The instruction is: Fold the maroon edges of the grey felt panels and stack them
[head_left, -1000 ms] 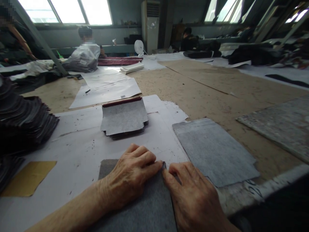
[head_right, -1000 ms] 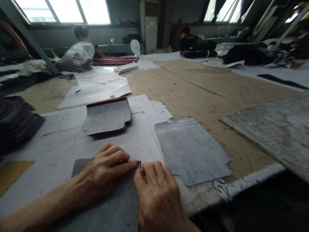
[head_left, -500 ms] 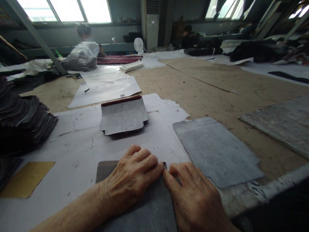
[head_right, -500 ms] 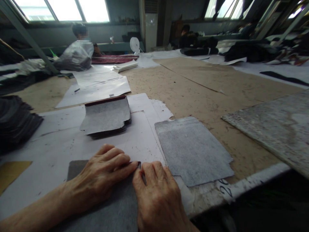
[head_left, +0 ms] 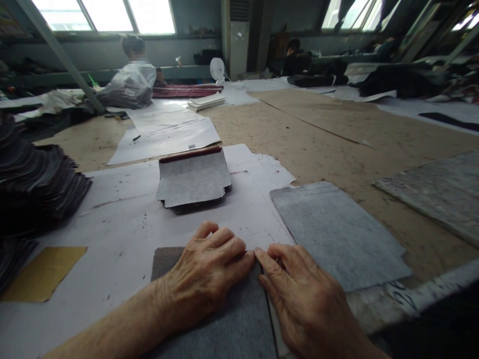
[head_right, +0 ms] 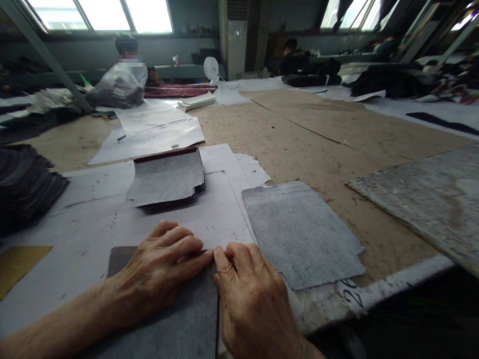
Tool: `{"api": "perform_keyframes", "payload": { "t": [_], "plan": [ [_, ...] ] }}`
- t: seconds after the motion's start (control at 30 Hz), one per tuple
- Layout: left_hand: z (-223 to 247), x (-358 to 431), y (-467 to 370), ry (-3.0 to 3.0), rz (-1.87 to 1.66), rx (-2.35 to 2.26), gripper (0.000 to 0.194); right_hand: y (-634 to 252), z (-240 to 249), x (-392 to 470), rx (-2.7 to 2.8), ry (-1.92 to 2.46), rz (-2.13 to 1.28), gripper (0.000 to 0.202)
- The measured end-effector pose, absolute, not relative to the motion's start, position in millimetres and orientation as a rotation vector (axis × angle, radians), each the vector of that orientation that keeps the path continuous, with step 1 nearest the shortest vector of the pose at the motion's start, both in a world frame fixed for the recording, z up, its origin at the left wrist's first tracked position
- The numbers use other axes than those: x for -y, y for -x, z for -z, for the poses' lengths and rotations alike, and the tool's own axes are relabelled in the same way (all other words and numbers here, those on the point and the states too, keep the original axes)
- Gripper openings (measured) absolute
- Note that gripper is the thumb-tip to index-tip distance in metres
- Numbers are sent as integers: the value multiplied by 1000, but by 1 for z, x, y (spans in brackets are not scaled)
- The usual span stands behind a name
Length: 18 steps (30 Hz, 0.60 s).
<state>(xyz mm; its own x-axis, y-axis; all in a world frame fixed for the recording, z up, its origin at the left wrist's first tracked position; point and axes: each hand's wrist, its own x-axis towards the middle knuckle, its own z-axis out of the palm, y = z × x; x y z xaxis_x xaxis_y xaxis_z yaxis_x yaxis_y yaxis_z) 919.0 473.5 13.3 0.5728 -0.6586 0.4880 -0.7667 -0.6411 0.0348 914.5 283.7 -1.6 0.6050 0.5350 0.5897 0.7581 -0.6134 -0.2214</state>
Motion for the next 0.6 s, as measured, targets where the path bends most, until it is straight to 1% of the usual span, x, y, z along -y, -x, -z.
{"api": "perform_keyframes", "payload": {
  "t": [0.3,0.47,0.6],
  "plan": [
    [-13,-481,-918,-2568,-663,1079,23,-910,-3,-284,1217,2597,797,39],
    [-17,-505,-916,-2505,-511,1094,33,-911,-5,-285,1273,2606,796,40],
    [-20,-521,-911,-2473,-536,1109,33,-911,-3,-284,1299,2574,818,39]
  ]
}}
